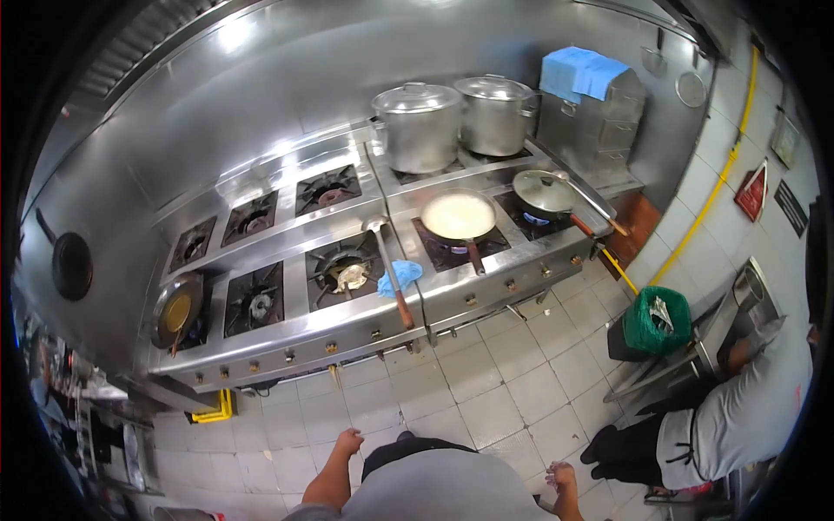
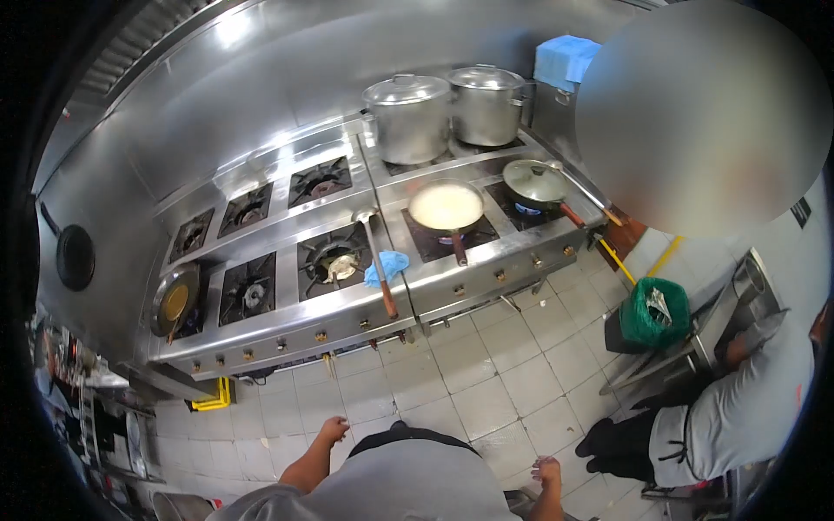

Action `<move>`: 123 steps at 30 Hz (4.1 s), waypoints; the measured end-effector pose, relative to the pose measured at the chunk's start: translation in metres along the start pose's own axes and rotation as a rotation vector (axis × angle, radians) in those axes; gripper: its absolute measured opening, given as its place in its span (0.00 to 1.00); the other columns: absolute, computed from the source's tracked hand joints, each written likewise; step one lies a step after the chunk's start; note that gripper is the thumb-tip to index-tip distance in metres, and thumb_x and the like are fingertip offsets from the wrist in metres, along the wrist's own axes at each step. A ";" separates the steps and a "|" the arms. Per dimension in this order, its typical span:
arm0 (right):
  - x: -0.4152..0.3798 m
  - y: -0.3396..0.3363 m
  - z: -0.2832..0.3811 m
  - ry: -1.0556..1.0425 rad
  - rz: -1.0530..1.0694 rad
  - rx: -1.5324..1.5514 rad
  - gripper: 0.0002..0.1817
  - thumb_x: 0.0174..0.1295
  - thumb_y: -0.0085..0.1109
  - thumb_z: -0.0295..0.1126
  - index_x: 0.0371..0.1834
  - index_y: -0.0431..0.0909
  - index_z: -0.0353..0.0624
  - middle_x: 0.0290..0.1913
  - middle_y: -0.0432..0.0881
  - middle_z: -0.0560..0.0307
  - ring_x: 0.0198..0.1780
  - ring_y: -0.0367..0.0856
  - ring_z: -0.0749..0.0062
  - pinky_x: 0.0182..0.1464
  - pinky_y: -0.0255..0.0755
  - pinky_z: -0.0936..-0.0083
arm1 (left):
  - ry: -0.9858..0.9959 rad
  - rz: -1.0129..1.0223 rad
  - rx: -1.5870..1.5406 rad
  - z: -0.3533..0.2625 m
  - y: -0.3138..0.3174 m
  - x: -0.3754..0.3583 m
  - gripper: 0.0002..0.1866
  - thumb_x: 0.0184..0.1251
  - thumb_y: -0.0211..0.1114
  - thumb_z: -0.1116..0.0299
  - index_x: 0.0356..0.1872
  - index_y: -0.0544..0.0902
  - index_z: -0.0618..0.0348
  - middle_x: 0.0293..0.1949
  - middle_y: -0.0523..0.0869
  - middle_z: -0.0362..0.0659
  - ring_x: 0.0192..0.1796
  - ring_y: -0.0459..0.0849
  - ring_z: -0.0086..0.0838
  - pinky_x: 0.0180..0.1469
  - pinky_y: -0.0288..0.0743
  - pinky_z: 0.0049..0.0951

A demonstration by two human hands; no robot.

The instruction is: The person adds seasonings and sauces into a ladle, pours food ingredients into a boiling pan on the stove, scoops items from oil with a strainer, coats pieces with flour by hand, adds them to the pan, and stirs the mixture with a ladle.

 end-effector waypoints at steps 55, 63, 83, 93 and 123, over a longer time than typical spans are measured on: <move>-0.057 0.020 0.101 -0.117 -0.050 -0.031 0.22 0.61 0.51 0.28 0.60 0.67 0.36 0.42 0.81 0.48 0.31 0.83 0.58 0.29 0.76 0.68 | 0.694 -0.571 -0.484 -0.419 -0.098 0.044 0.35 0.55 0.60 0.76 0.67 0.61 0.57 0.43 0.77 0.48 0.36 0.82 0.36 0.35 0.77 0.34; -0.001 -0.030 0.002 0.368 0.065 -0.034 0.14 0.65 0.49 0.28 0.53 0.72 0.39 0.36 0.81 0.46 0.24 0.80 0.61 0.25 0.75 0.67 | 0.707 -0.141 -0.604 -0.512 -0.080 0.013 0.25 0.61 0.58 0.75 0.61 0.68 0.59 0.32 0.76 0.40 0.19 0.72 0.19 0.16 0.66 0.20; -0.035 -0.057 0.028 0.035 -0.150 -0.017 0.14 0.66 0.50 0.35 0.49 0.74 0.39 0.38 0.82 0.47 0.26 0.81 0.58 0.25 0.75 0.66 | 0.408 0.291 -0.617 -0.577 -0.052 0.049 0.14 0.61 0.56 0.69 0.47 0.76 0.65 0.30 0.81 0.46 0.20 0.78 0.29 0.17 0.72 0.26; -0.015 -0.059 0.087 0.003 -0.181 0.024 0.17 0.59 0.51 0.25 0.54 0.71 0.37 0.32 0.81 0.48 0.20 0.77 0.61 0.18 0.69 0.70 | 0.095 0.646 -1.164 -0.554 -0.032 0.030 0.19 0.63 0.53 0.69 0.54 0.74 0.64 0.33 0.82 0.49 0.22 0.75 0.23 0.17 0.71 0.13; -0.021 -0.050 0.106 0.016 -0.118 0.107 0.16 0.61 0.49 0.25 0.54 0.71 0.40 0.32 0.80 0.50 0.20 0.77 0.65 0.14 0.65 0.77 | 0.552 0.109 -0.483 -0.588 -0.091 0.005 0.21 0.60 0.55 0.72 0.56 0.69 0.65 0.28 0.78 0.43 0.14 0.73 0.25 0.12 0.67 0.27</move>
Point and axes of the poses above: each hand's wrist, its own x-axis towards the middle knuckle, its own y-axis out of the palm, z = x × y, the point moved 9 cm from there along x, towards the middle knuckle
